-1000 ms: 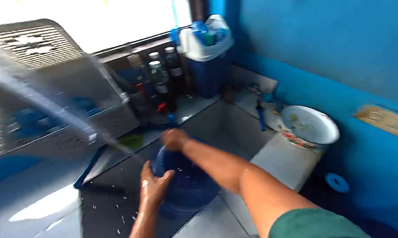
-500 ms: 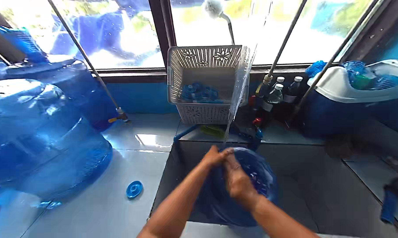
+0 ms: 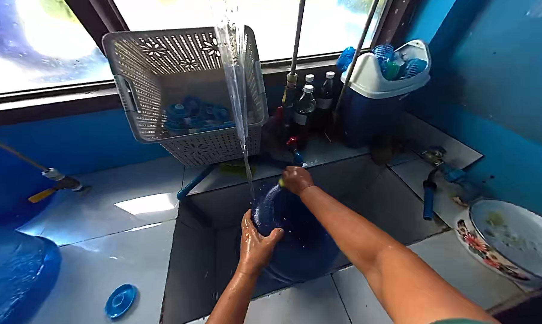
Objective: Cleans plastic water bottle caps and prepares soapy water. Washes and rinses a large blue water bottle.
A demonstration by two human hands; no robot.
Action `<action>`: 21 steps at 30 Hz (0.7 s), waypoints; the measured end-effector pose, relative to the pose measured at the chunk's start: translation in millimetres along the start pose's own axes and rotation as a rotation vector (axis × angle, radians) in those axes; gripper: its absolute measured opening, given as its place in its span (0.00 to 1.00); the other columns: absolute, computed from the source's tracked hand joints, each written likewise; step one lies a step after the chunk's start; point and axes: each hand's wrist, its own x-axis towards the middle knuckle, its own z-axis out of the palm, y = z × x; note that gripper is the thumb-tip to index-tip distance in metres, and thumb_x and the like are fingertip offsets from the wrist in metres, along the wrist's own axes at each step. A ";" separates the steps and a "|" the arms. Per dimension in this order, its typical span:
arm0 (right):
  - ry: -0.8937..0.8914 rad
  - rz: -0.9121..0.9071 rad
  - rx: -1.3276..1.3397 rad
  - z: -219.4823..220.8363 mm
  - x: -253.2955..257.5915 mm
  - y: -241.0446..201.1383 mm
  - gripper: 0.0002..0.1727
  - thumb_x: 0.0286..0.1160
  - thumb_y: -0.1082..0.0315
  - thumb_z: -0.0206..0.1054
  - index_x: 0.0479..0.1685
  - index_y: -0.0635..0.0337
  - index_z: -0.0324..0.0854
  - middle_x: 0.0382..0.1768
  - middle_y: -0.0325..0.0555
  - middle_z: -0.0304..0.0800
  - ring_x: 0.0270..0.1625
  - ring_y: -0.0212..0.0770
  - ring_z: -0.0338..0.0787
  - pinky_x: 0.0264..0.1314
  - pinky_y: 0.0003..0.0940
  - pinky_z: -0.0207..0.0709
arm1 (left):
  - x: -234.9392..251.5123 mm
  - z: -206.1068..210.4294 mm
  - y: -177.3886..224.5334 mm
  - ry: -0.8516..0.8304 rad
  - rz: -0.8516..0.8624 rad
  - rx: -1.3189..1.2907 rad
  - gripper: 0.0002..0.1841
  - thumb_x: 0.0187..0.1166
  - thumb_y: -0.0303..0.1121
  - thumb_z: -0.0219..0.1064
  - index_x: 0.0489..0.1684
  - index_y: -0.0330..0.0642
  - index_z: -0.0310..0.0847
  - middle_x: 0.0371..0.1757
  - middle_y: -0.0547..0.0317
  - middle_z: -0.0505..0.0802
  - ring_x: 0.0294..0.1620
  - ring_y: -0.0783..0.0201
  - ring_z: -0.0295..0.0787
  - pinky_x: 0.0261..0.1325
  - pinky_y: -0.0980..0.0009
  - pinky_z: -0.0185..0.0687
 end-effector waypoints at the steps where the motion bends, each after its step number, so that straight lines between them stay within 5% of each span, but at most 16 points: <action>1: 0.067 0.082 -0.006 0.2 1.7 9.0 0.22 0.91 0.63 0.51 0.62 0.72 0.83 0.65 0.71 0.86 0.70 0.67 0.85 0.70 0.67 0.75 | 8.4 -2.6 4.4 -0.025 -0.007 0.006 0.57 0.55 0.43 0.83 0.87 0.30 0.50 0.81 0.32 0.71 0.79 0.49 0.73 0.79 0.57 0.71; 2: 0.126 0.059 -0.021 9.4 -10.4 8.6 0.23 0.90 0.63 0.51 0.67 0.72 0.81 0.69 0.69 0.83 0.75 0.64 0.82 0.75 0.63 0.74 | 23.2 -6.2 11.1 -0.065 -0.008 0.035 0.56 0.56 0.46 0.84 0.84 0.28 0.53 0.77 0.32 0.75 0.74 0.48 0.77 0.77 0.55 0.75; 4: 0.179 -0.283 0.049 50.3 -72.3 1.2 0.25 0.83 0.69 0.55 0.74 0.76 0.77 0.80 0.69 0.75 0.87 0.61 0.70 0.91 0.54 0.58 | 67.2 -19.2 31.1 -0.243 -0.040 0.137 0.47 0.70 0.47 0.80 0.80 0.23 0.58 0.70 0.29 0.81 0.70 0.44 0.81 0.74 0.50 0.77; 6: 0.162 -0.706 0.109 77.0 -133.9 0.0 0.23 0.81 0.71 0.55 0.71 0.74 0.81 0.77 0.66 0.80 0.84 0.61 0.75 0.90 0.53 0.64 | 114.5 -38.6 46.2 -0.470 -0.066 0.331 0.37 0.81 0.45 0.71 0.80 0.26 0.63 0.71 0.28 0.82 0.72 0.39 0.79 0.77 0.44 0.72; 8: 0.184 -0.846 0.057 68.3 -148.3 24.4 0.20 0.84 0.67 0.55 0.63 0.67 0.87 0.71 0.57 0.87 0.79 0.56 0.83 0.83 0.53 0.72 | 135.5 -52.9 47.2 -0.612 -0.041 0.395 0.37 0.74 0.35 0.77 0.82 0.32 0.67 0.68 0.33 0.85 0.67 0.45 0.84 0.72 0.47 0.77; 10: 0.258 -0.580 -0.073 36.5 -115.8 69.2 0.22 0.85 0.66 0.54 0.66 0.70 0.85 0.72 0.60 0.86 0.79 0.57 0.82 0.83 0.55 0.72 | 118.1 -41.5 40.0 -0.598 0.013 0.232 0.40 0.60 0.28 0.80 0.78 0.34 0.68 0.62 0.40 0.87 0.58 0.55 0.88 0.63 0.57 0.86; 12: 0.105 -0.132 -0.069 5.3 -63.4 73.9 0.26 0.92 0.65 0.47 0.80 0.70 0.73 0.82 0.63 0.74 0.87 0.59 0.72 0.88 0.56 0.63 | 89.6 -20.5 36.0 -0.473 -0.006 0.165 0.45 0.56 0.30 0.83 0.80 0.34 0.65 0.68 0.37 0.83 0.66 0.51 0.85 0.69 0.54 0.82; 13: 0.062 -0.020 -0.032 2.6 -41.3 57.4 0.25 0.92 0.65 0.48 0.78 0.70 0.75 0.79 0.65 0.77 0.84 0.61 0.74 0.85 0.59 0.65 | 78.0 -10.4 32.1 -0.396 -0.008 0.155 0.47 0.53 0.32 0.84 0.80 0.34 0.65 0.69 0.38 0.83 0.67 0.51 0.84 0.70 0.54 0.81; 15: -0.014 -0.150 -0.064 13.5 -17.0 4.7 0.21 0.86 0.63 0.55 0.63 0.70 0.85 0.66 0.67 0.87 0.74 0.64 0.82 0.77 0.64 0.72 | 60.8 0.4 21.0 -0.232 0.031 0.124 0.49 0.46 0.36 0.84 0.78 0.32 0.66 0.67 0.42 0.85 0.67 0.54 0.84 0.70 0.56 0.81; 17: -0.194 -0.340 -0.076 10.5 -1.2 -39.5 0.22 0.90 0.60 0.51 0.59 0.67 0.86 0.60 0.63 0.90 0.69 0.61 0.86 0.70 0.65 0.74 | 49.1 -2.5 14.6 -0.105 0.050 0.086 0.51 0.46 0.36 0.84 0.80 0.30 0.64 0.69 0.42 0.84 0.70 0.55 0.82 0.73 0.58 0.79; 19: -0.335 -0.246 -0.016 0.7 14.7 -36.9 0.19 0.90 0.63 0.56 0.58 0.68 0.87 0.59 0.64 0.90 0.66 0.63 0.87 0.68 0.70 0.74 | 31.1 -7.8 14.0 -0.078 -0.018 0.091 0.52 0.53 0.36 0.81 0.86 0.31 0.58 0.78 0.37 0.77 0.77 0.51 0.76 0.78 0.55 0.72; 21: -0.249 -0.078 -0.024 -8.0 27.7 5.3 0.16 0.86 0.65 0.61 0.53 0.70 0.88 0.56 0.67 0.91 0.64 0.65 0.88 0.67 0.69 0.76 | 19.3 -9.8 10.3 0.001 -0.046 0.008 0.52 0.55 0.33 0.80 0.87 0.32 0.56 0.80 0.36 0.74 0.77 0.51 0.76 0.77 0.56 0.74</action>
